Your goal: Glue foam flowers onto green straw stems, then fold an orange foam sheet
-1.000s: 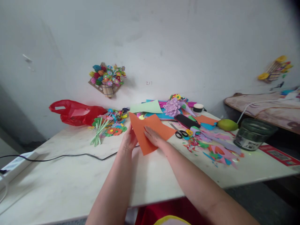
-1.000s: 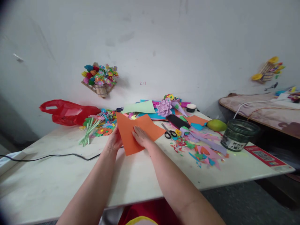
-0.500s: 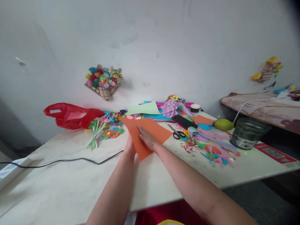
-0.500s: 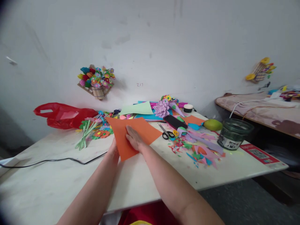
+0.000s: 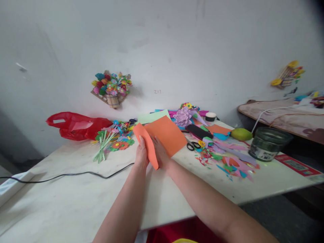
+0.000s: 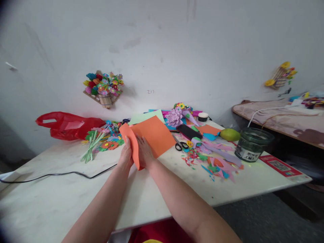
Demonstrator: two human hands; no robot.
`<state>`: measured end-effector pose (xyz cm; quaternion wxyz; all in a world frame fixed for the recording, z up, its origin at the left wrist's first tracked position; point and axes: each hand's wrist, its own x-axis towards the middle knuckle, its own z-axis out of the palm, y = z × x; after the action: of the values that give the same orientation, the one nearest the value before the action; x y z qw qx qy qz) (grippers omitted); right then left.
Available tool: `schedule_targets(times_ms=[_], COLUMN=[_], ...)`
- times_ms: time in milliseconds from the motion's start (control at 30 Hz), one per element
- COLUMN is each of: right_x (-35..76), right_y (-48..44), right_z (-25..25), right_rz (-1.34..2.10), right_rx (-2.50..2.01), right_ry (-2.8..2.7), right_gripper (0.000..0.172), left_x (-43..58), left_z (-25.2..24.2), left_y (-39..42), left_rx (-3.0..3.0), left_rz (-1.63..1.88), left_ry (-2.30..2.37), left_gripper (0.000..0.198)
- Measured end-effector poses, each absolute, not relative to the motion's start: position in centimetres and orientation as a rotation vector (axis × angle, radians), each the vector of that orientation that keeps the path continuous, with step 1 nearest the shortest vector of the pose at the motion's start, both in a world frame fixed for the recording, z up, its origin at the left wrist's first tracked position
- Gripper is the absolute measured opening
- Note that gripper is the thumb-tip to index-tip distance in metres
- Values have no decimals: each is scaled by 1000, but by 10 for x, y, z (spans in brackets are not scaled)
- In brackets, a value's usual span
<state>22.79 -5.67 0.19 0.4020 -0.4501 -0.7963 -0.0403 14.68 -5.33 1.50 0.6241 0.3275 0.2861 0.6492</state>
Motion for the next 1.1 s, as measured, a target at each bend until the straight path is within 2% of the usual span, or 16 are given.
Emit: schedule_targets(times_ms=[167,400,633,800,900,1000,1100], right_x=[229,235,249,267,279,284,279], right_y=[-38,-44,-61,-59,-57,-56,-58], right_z=[-12,-5,12,21,26,27,26], right_rz=[-289,-325,-268,178,545,1021,1432], right_rx=[-1253,-1260,-1371,-1609,-1671,-1485,-1156], right_ry=[-2068,-2110,-1610,-1209,-1130,-1153,-1177], right_gripper=[56,55,45,38,55,61,58], left_x=[142,135,125,120,117,115,115], left_z=[16,21,27,32,31,29,28], left_y=[-50,-48,-43,-42,-40,-38,-39], left_rx=[718,622,429,313,298,327,342], left_rz=[1565,1676,1767,1757,1752,1774,1783], left_ry=[708,701,628,571,528,467,442], left_gripper=[42,29,16,14,16,15,16])
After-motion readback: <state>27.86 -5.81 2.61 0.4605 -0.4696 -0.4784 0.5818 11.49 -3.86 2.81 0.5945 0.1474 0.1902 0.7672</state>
